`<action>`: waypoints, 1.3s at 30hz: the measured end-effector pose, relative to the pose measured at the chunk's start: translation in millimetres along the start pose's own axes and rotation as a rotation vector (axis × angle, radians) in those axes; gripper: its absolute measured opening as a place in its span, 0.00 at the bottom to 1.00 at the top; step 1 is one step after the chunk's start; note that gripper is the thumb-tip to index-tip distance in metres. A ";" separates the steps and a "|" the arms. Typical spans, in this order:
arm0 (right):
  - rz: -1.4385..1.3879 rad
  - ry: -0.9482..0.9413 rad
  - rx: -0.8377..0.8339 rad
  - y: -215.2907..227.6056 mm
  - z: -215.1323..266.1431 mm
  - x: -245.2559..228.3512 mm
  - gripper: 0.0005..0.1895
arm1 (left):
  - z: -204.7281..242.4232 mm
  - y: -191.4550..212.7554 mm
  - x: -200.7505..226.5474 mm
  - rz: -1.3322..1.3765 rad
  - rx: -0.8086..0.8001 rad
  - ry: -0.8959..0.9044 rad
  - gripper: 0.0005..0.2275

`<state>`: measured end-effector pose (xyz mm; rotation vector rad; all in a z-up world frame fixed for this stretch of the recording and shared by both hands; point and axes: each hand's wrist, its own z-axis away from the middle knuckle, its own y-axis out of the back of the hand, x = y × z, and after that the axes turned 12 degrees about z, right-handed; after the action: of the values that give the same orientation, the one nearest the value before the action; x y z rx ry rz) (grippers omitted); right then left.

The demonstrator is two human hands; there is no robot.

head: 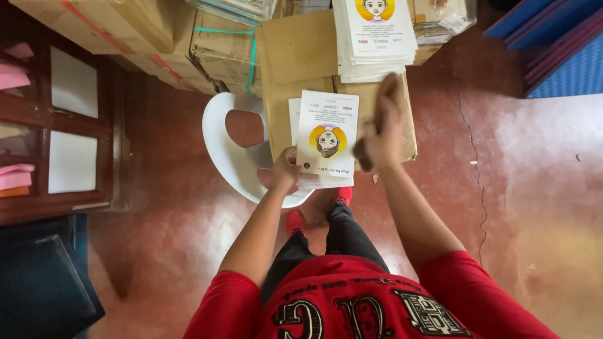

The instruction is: Wiping down stacks of educational booklets using a cloth.

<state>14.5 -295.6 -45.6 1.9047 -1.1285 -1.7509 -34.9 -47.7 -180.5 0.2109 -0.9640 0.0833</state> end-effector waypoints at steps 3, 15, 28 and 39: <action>0.728 0.676 -0.210 -61.4 20.7 23.8 0.23 | 15.4 -0.6 17.1 -0.256 0.072 -0.031 0.13; 0.650 0.479 -0.485 -120.7 -58.4 86.9 0.31 | 7.8 1.3 -7.5 -0.443 0.026 -0.022 0.15; 0.631 0.947 -0.209 -78.0 58.9 18.4 0.22 | 15.9 3.7 6.8 -0.435 0.026 -0.080 0.11; 0.513 0.391 -0.170 -23.9 -10.9 40.3 0.45 | 41.1 31.3 85.0 -0.327 0.282 -0.411 0.17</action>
<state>30.2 -312.4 -87.9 1.5789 -1.1425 -1.1048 -24.8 -28.0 -83.5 0.6618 -1.3133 -0.1315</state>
